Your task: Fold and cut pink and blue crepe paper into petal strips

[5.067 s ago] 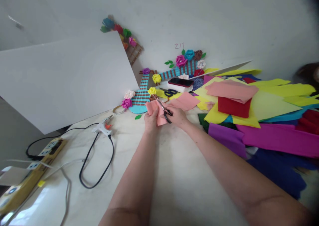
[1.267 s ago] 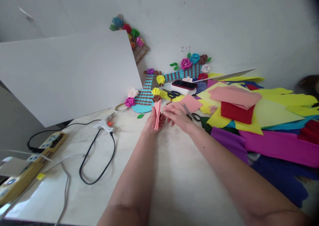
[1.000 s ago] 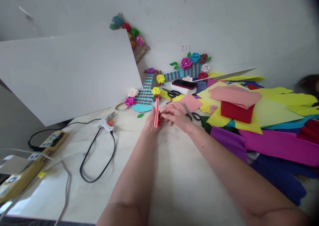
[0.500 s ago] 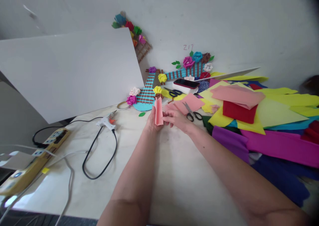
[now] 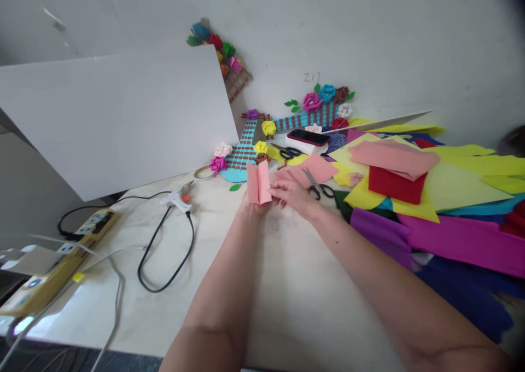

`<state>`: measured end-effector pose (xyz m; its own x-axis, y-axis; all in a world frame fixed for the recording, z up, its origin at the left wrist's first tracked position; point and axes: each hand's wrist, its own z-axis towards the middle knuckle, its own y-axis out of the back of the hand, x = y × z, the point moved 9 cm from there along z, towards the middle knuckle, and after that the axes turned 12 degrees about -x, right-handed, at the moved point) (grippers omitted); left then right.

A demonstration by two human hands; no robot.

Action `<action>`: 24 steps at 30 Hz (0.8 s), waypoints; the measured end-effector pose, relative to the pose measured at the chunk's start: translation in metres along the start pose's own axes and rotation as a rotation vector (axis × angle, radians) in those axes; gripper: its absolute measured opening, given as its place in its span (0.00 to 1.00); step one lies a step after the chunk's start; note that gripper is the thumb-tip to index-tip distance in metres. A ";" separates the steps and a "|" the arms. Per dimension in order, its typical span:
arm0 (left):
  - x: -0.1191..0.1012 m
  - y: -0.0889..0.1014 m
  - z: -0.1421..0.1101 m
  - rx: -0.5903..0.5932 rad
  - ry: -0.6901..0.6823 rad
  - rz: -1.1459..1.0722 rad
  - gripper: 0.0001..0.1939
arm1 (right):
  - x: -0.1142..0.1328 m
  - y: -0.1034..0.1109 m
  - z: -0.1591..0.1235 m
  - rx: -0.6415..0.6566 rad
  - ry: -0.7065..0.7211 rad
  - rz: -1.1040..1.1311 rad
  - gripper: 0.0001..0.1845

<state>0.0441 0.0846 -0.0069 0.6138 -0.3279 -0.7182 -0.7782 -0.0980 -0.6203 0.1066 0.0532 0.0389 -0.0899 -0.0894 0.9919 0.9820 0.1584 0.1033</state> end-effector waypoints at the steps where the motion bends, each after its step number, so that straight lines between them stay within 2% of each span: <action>1: 0.000 0.000 0.000 -0.004 0.003 0.005 0.26 | 0.000 0.000 0.000 0.004 -0.003 0.012 0.11; 8: 0.001 0.008 0.002 0.010 -0.043 0.034 0.22 | 0.005 -0.004 -0.004 0.036 0.012 0.035 0.07; 12: 0.004 0.012 0.007 0.021 -0.003 0.045 0.22 | 0.005 -0.007 -0.004 0.053 0.032 -0.002 0.08; 17: 0.004 0.010 0.006 0.035 0.013 0.039 0.24 | 0.006 -0.006 -0.005 0.012 0.027 -0.055 0.09; 24: 0.008 0.016 0.023 0.097 -0.043 0.033 0.26 | 0.009 -0.010 -0.008 0.001 0.008 -0.086 0.09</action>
<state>0.0397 0.1017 -0.0296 0.5945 -0.2884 -0.7506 -0.7831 0.0044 -0.6219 0.0972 0.0426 0.0463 -0.1729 -0.1106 0.9787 0.9705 0.1504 0.1885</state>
